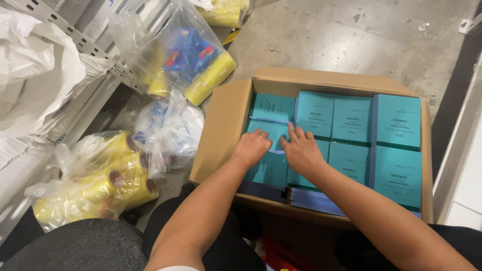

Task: The person takes stacks of blue booklets from a large cardboard box and organizes them into a smaller cardboard box, placing blue strips between the stacks.

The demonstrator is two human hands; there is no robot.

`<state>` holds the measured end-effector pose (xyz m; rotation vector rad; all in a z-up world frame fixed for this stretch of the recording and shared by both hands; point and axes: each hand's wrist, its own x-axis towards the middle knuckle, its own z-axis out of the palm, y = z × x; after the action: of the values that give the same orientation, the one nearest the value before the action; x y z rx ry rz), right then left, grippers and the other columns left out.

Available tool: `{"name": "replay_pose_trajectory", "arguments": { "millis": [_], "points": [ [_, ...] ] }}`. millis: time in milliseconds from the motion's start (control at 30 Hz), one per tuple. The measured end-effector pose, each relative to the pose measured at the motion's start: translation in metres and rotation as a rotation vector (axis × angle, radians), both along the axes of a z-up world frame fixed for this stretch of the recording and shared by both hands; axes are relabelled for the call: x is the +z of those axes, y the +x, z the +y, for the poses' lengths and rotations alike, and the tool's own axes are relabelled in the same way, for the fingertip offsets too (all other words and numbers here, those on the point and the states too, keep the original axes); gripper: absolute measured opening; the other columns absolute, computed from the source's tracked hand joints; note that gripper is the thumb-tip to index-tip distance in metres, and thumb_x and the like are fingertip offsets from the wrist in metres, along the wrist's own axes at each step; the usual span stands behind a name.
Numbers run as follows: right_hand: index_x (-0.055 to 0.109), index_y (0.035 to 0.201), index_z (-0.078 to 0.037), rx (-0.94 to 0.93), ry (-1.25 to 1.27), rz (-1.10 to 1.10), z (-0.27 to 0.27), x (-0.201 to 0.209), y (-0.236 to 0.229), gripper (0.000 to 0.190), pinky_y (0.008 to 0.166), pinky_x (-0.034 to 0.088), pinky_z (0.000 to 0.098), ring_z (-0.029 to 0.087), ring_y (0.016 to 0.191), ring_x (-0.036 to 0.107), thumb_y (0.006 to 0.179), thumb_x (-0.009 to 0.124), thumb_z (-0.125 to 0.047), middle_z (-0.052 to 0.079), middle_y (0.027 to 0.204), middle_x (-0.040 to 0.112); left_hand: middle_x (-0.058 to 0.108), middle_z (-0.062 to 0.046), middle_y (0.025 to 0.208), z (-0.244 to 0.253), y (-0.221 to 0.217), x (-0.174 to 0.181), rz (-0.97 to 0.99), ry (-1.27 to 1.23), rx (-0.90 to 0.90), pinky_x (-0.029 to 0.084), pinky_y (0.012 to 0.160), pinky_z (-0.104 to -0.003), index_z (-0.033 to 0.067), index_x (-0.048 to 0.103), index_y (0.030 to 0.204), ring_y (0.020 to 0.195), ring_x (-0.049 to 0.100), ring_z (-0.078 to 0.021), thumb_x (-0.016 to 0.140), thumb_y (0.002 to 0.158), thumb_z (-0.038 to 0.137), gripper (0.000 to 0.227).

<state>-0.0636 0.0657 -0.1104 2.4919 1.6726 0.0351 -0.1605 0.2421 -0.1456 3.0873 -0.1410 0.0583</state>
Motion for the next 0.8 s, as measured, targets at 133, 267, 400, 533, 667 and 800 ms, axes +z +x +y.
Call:
{"name": "replay_pose_trajectory", "arguments": {
  "millis": [133,267,400,533,667,800],
  "points": [
    [0.070,0.121,-0.014,0.097,0.125,0.118,0.002,0.002,-0.009,0.050,0.093,0.043,0.0469,0.033,0.125,0.053,0.072,0.066,-0.022,0.019,0.141,0.062,0.071,-0.009,0.098,0.000,0.005,-0.011,0.031,0.005,0.038,0.060,0.073,-0.042,0.0109,0.076,0.081,0.101,0.069,-0.0277,0.066,0.081,0.012,0.010],
    [0.073,0.115,-0.013,0.009,-0.021,0.204,0.000,0.000,-0.008,0.029,0.101,0.041,0.0464,0.026,0.117,0.056,0.090,0.064,-0.025,0.007,0.113,0.068,0.073,-0.010,0.104,0.006,0.007,-0.023,0.131,-0.006,0.107,0.062,0.079,-0.042,0.0078,0.077,0.085,0.105,0.069,-0.0294,0.065,0.083,0.009,0.012],
    [0.078,0.098,-0.016,0.069,0.017,0.070,-0.007,-0.005,-0.003,0.017,0.106,0.039,0.0471,0.024,0.117,0.058,0.089,0.064,-0.018,0.004,0.110,0.070,0.074,-0.012,0.103,0.012,0.012,-0.027,0.168,0.007,0.183,0.062,0.081,-0.043,0.0058,0.078,0.086,0.105,0.069,-0.0309,0.063,0.084,0.007,0.015],
    [0.080,0.091,-0.014,0.036,0.112,0.085,-0.007,-0.013,-0.001,0.017,0.110,0.037,0.0502,0.027,0.121,0.058,0.088,0.063,-0.018,0.006,0.110,0.071,0.072,-0.012,0.109,0.010,0.012,-0.024,0.236,0.017,0.190,0.061,0.083,-0.044,0.0072,0.078,0.090,0.109,0.068,-0.0311,0.062,0.087,0.009,0.016],
    [0.077,0.108,-0.013,0.012,0.101,0.126,-0.004,-0.018,0.001,0.025,0.114,0.032,0.0537,0.028,0.129,0.054,0.087,0.067,-0.022,0.008,0.116,0.071,0.064,-0.019,0.128,0.007,0.013,-0.016,0.166,-0.057,0.215,0.059,0.086,-0.050,0.0132,0.074,0.113,0.117,0.062,-0.0410,0.062,0.088,0.011,0.028],
    [0.074,0.115,-0.013,0.020,0.171,0.255,-0.003,-0.007,0.007,0.036,0.116,0.027,0.0584,0.031,0.132,0.050,0.084,0.073,-0.032,0.011,0.124,0.067,0.059,-0.017,0.135,0.009,0.026,0.019,0.538,-0.192,0.275,0.051,0.100,-0.049,0.0114,0.064,0.128,0.127,0.056,-0.0377,0.076,0.083,0.027,0.050]
  ]
}}
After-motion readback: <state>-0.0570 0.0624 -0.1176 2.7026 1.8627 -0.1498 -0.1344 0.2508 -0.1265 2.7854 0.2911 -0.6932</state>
